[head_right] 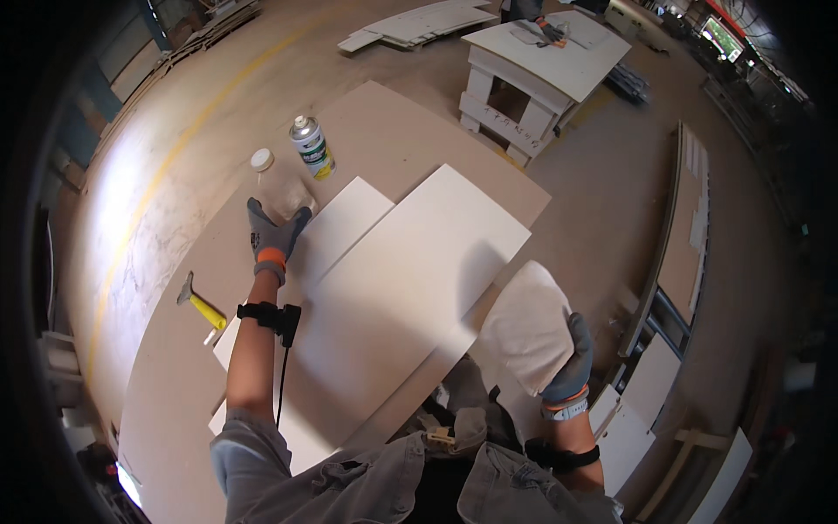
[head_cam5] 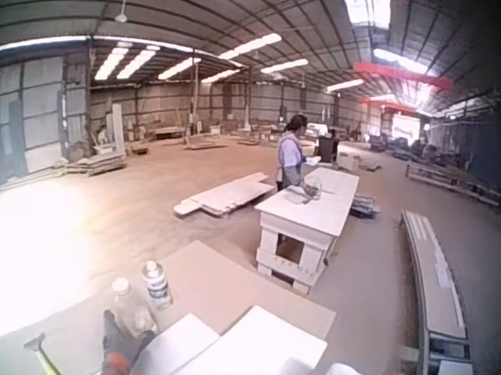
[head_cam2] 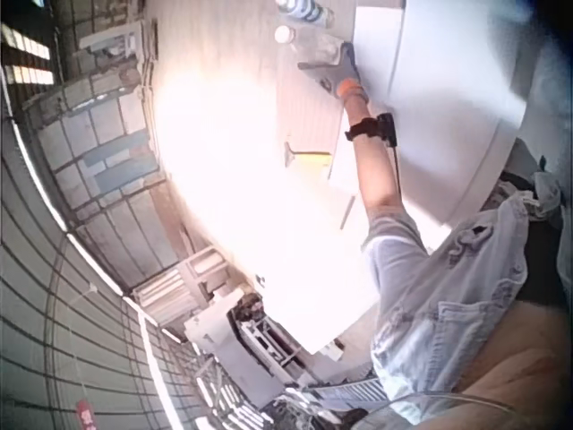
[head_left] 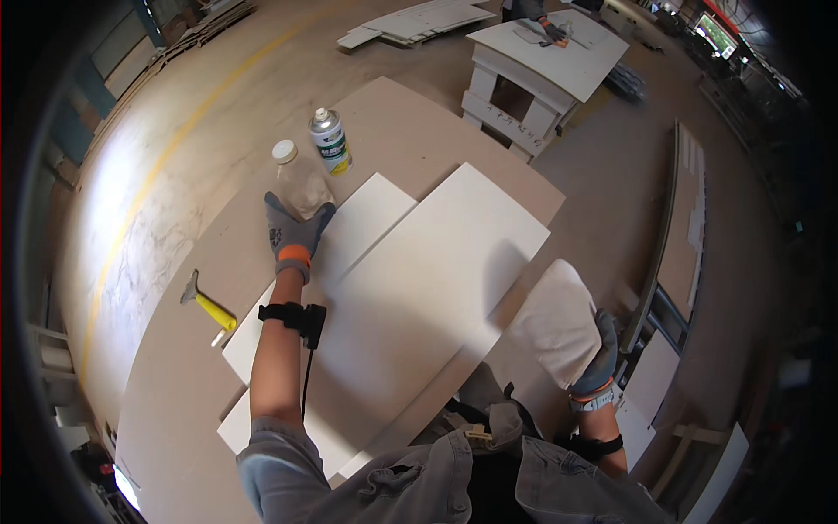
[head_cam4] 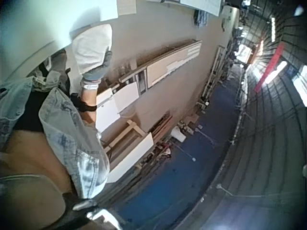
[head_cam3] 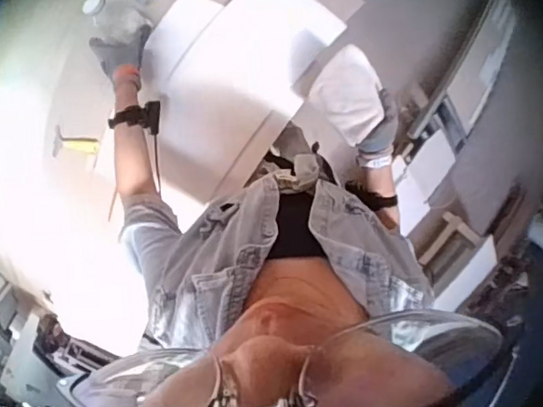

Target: Cleaning white furniture panels with a cloth and solvent in a manufacturing setting.

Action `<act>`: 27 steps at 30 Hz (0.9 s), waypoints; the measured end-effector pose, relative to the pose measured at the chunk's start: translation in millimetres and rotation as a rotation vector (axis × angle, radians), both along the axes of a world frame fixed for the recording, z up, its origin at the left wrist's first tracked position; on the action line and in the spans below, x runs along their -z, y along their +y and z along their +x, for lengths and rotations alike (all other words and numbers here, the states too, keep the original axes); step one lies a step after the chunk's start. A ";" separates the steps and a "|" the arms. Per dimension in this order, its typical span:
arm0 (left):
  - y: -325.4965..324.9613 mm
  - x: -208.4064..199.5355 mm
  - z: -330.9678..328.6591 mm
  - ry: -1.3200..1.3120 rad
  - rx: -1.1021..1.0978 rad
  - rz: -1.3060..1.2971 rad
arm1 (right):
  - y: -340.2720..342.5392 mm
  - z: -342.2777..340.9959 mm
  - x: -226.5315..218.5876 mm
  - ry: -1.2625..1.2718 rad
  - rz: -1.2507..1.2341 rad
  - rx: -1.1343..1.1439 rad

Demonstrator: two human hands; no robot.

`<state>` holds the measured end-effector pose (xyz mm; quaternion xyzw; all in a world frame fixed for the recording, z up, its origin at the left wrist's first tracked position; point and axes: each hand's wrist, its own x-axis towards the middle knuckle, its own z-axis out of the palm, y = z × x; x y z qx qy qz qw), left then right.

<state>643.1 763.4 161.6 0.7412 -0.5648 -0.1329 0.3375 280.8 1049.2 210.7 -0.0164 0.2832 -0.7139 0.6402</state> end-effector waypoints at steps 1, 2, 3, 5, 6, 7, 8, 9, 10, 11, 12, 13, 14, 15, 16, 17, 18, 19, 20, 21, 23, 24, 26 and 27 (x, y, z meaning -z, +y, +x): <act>-19.0 9.9 -1.0 0.099 0.003 -0.096 | 0.3 6.1 -5.4 -0.011 -0.003 -0.003; -34.2 17.2 3.2 0.132 0.026 -0.104 | 0.5 11.4 -10.9 -0.020 -0.009 -0.003; -44.2 22.6 -1.4 0.203 0.033 -0.144 | 3.6 13.3 -13.6 0.017 -0.020 0.027; -59.2 33.0 7.3 0.318 0.014 -0.201 | 11.3 14.2 -17.3 0.038 -0.017 0.077; -69.1 43.7 11.9 0.369 0.007 -0.211 | 15.0 14.5 -19.6 0.031 -0.005 0.106; -77.4 53.7 21.2 0.407 -0.019 -0.184 | 17.6 15.9 -24.6 0.033 0.039 0.132; -84.6 62.9 29.0 0.440 -0.046 -0.157 | 20.8 15.0 -24.0 0.044 0.022 0.160; -88.7 66.3 36.6 0.427 -0.028 -0.136 | 24.4 12.9 -23.7 -0.030 -0.032 0.131; -89.0 62.3 40.1 0.411 -0.016 -0.118 | 26.0 9.1 -24.0 -0.105 -0.087 0.094; -82.6 49.9 28.4 0.423 0.006 -0.128 | 24.9 2.9 -23.0 -0.095 -0.104 0.113; -69.8 30.2 10.8 0.420 0.126 -0.125 | 21.1 -4.4 -19.9 -0.075 -0.079 0.126; -55.0 10.6 -1.9 0.403 0.235 -0.118 | 18.0 -7.0 -15.4 -0.067 -0.049 0.128; -40.4 -3.3 -12.4 0.331 0.302 -0.203 | 11.3 -9.7 -11.7 -0.082 -0.049 0.125; -21.8 -15.5 -24.0 0.252 0.368 -0.275 | 1.0 -14.6 -9.1 -0.064 -0.036 0.092; -3.9 -32.9 -40.9 0.220 0.499 -0.323 | -7.9 -19.9 -7.1 -0.047 -0.017 0.060; 11.9 -57.2 -56.2 0.180 0.622 -0.371 | -20.3 -22.5 -5.5 -0.046 -0.041 0.043; 26.2 -81.8 -68.9 -0.009 0.781 -0.281 | -35.8 -21.9 -6.7 -0.075 -0.032 0.025; 34.6 -83.9 -73.7 -0.100 0.804 -0.480 | -53.6 -17.5 -10.2 -0.090 -0.071 -0.013; 43.0 -85.0 -77.2 -0.196 0.829 -0.676 | -68.8 -11.4 -12.5 -0.107 -0.109 -0.048; 52.4 -91.4 -85.5 -0.286 0.814 -0.658 | -82.7 -5.7 -11.7 -0.134 -0.104 -0.065; 72.2 -114.4 -104.4 -0.456 0.788 -0.612 | -104.0 3.6 -11.6 -0.125 -0.134 -0.137; 78.5 -123.3 -107.7 -0.475 0.778 -0.592 | -110.0 7.4 -12.4 -0.146 -0.125 -0.154; 85.8 -135.5 -115.1 -0.713 0.752 -0.607 | -118.2 12.6 -12.2 -0.257 -0.170 -0.290; 88.9 -140.0 -117.5 -0.739 0.741 -0.612 | -121.3 16.0 -10.6 -0.265 -0.179 -0.322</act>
